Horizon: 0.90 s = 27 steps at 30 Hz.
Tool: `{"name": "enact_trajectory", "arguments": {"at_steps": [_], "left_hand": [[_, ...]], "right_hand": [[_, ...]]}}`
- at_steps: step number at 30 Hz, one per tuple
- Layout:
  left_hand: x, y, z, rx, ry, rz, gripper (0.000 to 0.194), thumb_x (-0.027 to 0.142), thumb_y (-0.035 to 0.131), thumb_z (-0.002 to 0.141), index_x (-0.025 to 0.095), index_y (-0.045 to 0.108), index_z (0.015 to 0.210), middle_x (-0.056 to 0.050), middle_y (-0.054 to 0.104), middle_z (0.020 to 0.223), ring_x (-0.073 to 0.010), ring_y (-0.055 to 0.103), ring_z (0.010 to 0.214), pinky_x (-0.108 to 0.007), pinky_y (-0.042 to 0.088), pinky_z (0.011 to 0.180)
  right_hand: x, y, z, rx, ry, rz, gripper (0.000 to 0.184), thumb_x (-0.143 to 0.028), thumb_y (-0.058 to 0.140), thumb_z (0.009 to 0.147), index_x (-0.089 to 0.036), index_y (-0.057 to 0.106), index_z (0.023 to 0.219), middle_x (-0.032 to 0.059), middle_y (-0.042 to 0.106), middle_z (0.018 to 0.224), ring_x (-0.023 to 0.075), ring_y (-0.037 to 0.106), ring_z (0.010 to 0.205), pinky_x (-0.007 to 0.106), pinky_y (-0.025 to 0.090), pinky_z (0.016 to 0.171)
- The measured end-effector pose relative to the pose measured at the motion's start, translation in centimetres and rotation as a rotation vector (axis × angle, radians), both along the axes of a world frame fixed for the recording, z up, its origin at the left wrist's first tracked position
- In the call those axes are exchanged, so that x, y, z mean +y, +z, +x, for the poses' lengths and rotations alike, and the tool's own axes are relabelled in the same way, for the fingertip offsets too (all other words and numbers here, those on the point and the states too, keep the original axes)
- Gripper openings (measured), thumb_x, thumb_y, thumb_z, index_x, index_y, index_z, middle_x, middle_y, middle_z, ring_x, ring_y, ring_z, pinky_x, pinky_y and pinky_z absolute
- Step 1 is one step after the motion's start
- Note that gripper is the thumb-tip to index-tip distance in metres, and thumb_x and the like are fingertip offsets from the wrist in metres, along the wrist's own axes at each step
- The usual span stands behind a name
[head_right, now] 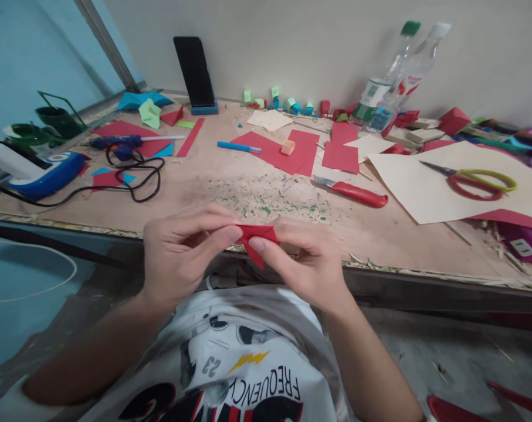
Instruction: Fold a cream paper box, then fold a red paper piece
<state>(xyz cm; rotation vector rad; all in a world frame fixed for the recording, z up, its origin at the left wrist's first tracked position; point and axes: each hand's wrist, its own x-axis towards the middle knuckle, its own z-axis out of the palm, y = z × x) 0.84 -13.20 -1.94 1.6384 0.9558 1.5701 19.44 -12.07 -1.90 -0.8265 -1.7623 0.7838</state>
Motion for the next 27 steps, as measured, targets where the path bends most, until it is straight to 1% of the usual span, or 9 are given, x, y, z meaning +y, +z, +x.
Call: {"name": "enact_trajectory", "arguments": {"at_steps": [4, 7, 10, 13, 16, 18, 21, 24, 27], "left_hand": [[-0.1, -0.1, 0.1, -0.001, 0.011, -0.007, 0.012, 0.013, 0.073, 0.093, 0.018, 0.082, 0.087, -0.001, 0.078, 0.086, -0.0120, 0.071, 0.081, -0.022, 0.057, 0.075], [-0.2, -0.1, 0.3, -0.034, 0.044, -0.022, 0.011, 0.016, 0.074, 0.093, 0.019, 0.082, 0.087, 0.000, 0.079, 0.086, -0.0111, 0.071, 0.079, -0.019, 0.057, 0.071], [-0.2, -0.1, 0.4, -0.060, 0.083, -0.037, 0.009, 0.018, 0.075, 0.092, 0.019, 0.082, 0.086, 0.001, 0.077, 0.082, -0.0098, 0.070, 0.075, -0.016, 0.057, 0.066], [-0.2, 0.0, 0.4, -0.063, 0.118, -0.053, 0.010, 0.019, 0.075, 0.092, 0.018, 0.081, 0.084, 0.001, 0.077, 0.081, -0.0094, 0.071, 0.073, -0.015, 0.058, 0.065], [-0.1, 0.1, 0.5, -0.078, 0.177, -0.094, 0.010, 0.022, 0.075, 0.092, 0.017, 0.081, 0.086, -0.001, 0.079, 0.081, -0.0110, 0.074, 0.071, -0.015, 0.059, 0.063], [0.0, -0.2, 0.5, -0.133, 0.221, -0.134, 0.012, 0.027, 0.076, 0.092, 0.016, 0.081, 0.087, -0.001, 0.079, 0.077, -0.0124, 0.074, 0.067, -0.017, 0.061, 0.060], [0.3, -0.8, 0.6, -0.291, 0.218, -0.189, 0.018, 0.034, 0.078, 0.091, 0.016, 0.079, 0.091, -0.002, 0.079, 0.078, -0.0152, 0.076, 0.065, -0.022, 0.065, 0.061], [0.6, -1.4, 0.5, -0.397, 0.143, -0.231, 0.020, 0.036, 0.078, 0.091, 0.016, 0.077, 0.095, -0.003, 0.081, 0.082, -0.0183, 0.079, 0.068, -0.028, 0.069, 0.067], [0.6, -1.4, 0.0, -0.386, 0.085, -0.259, 0.017, 0.033, 0.079, 0.091, 0.017, 0.077, 0.099, -0.003, 0.082, 0.085, -0.0186, 0.081, 0.073, -0.029, 0.069, 0.074]], "right_hand": [[0.3, -0.2, 0.3, 0.015, 0.049, 0.036, 0.013, -0.019, 0.075, 0.094, -0.024, 0.079, 0.082, -0.0032, 0.073, 0.071, 0.0122, 0.062, 0.062, 0.026, 0.052, 0.064], [0.5, -0.4, 0.7, 0.042, 0.131, 0.008, 0.008, -0.020, 0.085, 0.085, -0.025, 0.080, 0.090, -0.0029, 0.077, 0.081, 0.0142, 0.067, 0.071, 0.027, 0.055, 0.071], [0.6, -0.7, 0.8, 0.062, 0.192, -0.075, 0.027, -0.021, 0.094, 0.075, -0.027, 0.080, 0.098, -0.0023, 0.079, 0.092, 0.0172, 0.072, 0.082, 0.028, 0.058, 0.079], [0.5, -0.9, 0.6, 0.056, 0.170, -0.137, 0.044, -0.021, 0.098, 0.068, -0.028, 0.076, 0.106, 0.0002, 0.078, 0.102, 0.0207, 0.073, 0.093, 0.031, 0.061, 0.084], [0.2, -1.0, 0.2, 0.102, 0.147, -0.182, 0.072, -0.019, 0.098, 0.067, -0.034, 0.059, 0.126, 0.0011, 0.075, 0.111, 0.0223, 0.075, 0.097, 0.033, 0.063, 0.083], [0.0, -1.1, 0.0, 0.161, 0.140, -0.176, 0.078, -0.016, 0.096, 0.071, -0.038, 0.049, 0.129, 0.0009, 0.072, 0.120, 0.0203, 0.076, 0.092, 0.032, 0.064, 0.076], [-0.1, -1.2, -0.2, 0.182, 0.099, -0.094, 0.068, -0.012, 0.093, 0.073, -0.037, 0.052, 0.120, -0.0008, 0.066, 0.126, 0.0146, 0.073, 0.083, 0.029, 0.063, 0.070], [0.2, -1.2, -0.1, 0.104, 0.066, 0.003, 0.043, -0.012, 0.090, 0.077, -0.030, 0.064, 0.106, -0.0024, 0.068, 0.103, 0.0131, 0.068, 0.081, 0.025, 0.061, 0.070], [0.4, -1.0, -0.1, 0.057, -0.008, 0.054, 0.017, -0.013, 0.081, 0.087, -0.026, 0.070, 0.091, -0.0023, 0.070, 0.087, 0.0123, 0.067, 0.079, 0.023, 0.058, 0.070]]}}
